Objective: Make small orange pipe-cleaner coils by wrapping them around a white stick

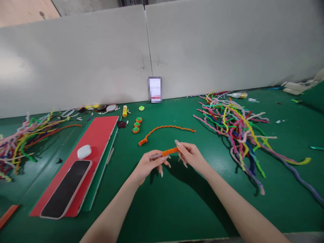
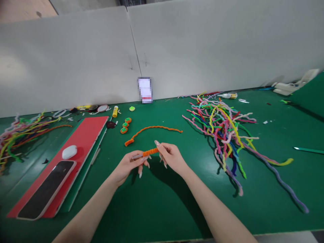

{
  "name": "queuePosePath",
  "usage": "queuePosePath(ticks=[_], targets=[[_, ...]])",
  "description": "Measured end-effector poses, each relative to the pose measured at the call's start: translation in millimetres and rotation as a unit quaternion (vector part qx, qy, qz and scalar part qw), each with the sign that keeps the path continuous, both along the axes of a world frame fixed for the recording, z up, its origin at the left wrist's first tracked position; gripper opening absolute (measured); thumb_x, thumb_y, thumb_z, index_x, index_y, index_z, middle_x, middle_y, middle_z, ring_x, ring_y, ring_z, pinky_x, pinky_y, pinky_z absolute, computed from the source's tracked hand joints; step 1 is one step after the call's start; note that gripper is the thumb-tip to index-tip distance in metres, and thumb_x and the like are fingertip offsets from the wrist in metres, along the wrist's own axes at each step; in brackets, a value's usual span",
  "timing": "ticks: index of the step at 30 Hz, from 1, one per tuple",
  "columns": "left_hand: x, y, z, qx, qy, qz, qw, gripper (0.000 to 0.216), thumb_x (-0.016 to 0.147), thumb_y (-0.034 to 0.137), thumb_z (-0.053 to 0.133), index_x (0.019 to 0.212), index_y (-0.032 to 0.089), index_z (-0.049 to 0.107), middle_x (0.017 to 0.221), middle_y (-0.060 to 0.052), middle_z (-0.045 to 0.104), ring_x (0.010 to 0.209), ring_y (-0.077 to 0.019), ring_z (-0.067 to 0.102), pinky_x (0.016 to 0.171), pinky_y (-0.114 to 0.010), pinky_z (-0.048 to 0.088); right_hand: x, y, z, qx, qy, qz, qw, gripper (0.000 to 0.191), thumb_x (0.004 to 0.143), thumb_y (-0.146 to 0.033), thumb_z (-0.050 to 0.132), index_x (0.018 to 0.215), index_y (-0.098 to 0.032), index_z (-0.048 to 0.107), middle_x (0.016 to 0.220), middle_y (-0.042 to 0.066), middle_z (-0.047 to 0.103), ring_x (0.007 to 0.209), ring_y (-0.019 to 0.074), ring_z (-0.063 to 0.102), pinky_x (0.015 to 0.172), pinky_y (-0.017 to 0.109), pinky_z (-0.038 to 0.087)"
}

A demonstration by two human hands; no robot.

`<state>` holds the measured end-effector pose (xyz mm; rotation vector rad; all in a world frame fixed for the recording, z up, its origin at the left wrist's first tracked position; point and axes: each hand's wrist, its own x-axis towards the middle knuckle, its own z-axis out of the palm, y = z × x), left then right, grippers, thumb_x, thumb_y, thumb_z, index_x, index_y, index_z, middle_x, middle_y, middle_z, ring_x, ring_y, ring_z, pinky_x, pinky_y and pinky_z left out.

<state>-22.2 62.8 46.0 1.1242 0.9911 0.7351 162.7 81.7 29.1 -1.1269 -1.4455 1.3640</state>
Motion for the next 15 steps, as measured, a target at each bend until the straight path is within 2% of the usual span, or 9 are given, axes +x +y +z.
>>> queuePosePath(ticks=[9,15], targets=[[0.3,0.3,-0.4,0.004,0.008,-0.004,1.0,0.025,0.076,0.034,0.059,0.088,0.011,0.061,0.072,-0.005,0.064,0.044,-0.0054,0.047,0.048,-0.02,0.043,-0.6,-0.1,2.1,-0.015,-0.017,-0.013,1.0,0.047,0.082,-0.052,0.042,0.05,-0.018,0.037,0.035,-0.008,0.034,0.026,0.0046,0.032,0.031,0.018,0.028],[1.1,0.4,-2.9,-0.001,0.019,-0.002,1.0,0.026,0.073,0.034,0.061,0.086,0.011,0.06,0.072,-0.006,0.065,0.047,-0.0069,0.049,0.048,-0.02,0.043,-1.4,1.2,1.0,-0.027,-0.005,-0.006,1.0,0.049,0.081,-0.054,0.041,0.048,-0.019,0.035,0.03,-0.009,0.031,0.026,0.0052,0.031,0.039,0.021,0.037]])
